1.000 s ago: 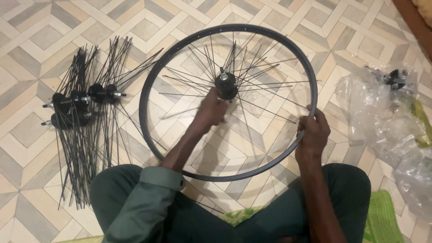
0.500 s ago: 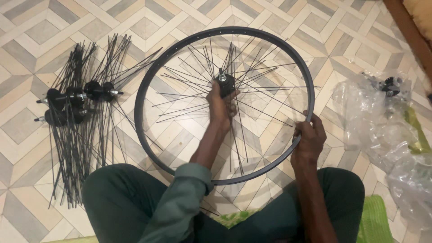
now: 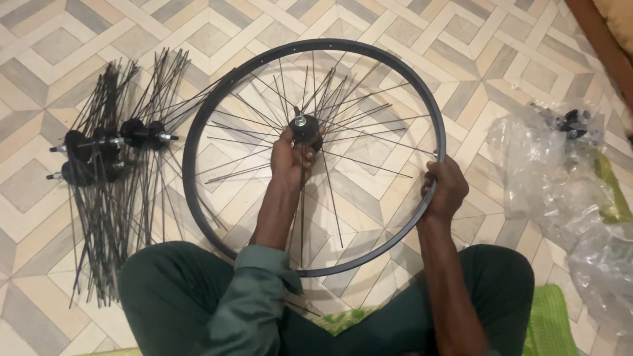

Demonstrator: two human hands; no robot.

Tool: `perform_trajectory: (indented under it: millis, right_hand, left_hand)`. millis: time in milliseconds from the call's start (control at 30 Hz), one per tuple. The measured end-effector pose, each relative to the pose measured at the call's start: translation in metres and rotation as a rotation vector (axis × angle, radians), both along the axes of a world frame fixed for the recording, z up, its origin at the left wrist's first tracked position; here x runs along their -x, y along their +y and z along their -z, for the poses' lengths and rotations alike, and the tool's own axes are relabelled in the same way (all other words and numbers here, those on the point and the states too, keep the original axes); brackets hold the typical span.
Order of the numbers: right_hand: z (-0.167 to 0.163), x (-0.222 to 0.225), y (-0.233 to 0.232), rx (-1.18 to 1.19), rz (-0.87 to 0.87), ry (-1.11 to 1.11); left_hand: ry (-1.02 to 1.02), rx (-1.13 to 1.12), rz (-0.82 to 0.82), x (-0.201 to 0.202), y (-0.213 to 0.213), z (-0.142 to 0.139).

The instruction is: The person sits on the floor and installs spokes into a bicycle wheel rim, threading each spoke through the rim holes and securing them with nipples. The person works methodically around the wheel, handling spokes and nipples by hand.

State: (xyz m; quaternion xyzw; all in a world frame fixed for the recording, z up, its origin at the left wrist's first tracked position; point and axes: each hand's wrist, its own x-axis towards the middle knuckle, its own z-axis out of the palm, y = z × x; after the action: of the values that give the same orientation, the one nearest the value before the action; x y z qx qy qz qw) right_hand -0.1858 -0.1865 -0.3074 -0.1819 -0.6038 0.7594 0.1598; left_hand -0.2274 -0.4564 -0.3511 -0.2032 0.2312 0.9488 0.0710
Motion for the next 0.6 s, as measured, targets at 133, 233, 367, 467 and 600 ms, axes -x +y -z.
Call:
perform_trajectory:
  millis: [133, 233, 367, 467, 600]
  right_hand:
    - [0.013, 0.006, -0.006, -0.024, -0.026, 0.04]
    - [0.017, 0.006, -0.01, 0.008, -0.058, 0.051]
    - [0.017, -0.003, -0.012, -0.011, -0.081, 0.015]
    - [0.013, -0.008, -0.011, 0.001, -0.076, -0.032]
    - [0.007, -0.013, -0.011, -0.024, -0.089, -0.035]
  left_hand:
    - [-0.03, 0.082, -0.019, -0.005, -0.009, 0.002]
    - [-0.044, 0.255, -0.177, -0.017, 0.005, 0.006]
    - [-0.011, 0.199, -0.158, -0.046, 0.015, 0.012]
    - [0.003, 0.109, -0.111, -0.058, 0.007, 0.013]
    - [0.091, 0.03, -0.034, -0.067, -0.013, 0.023]
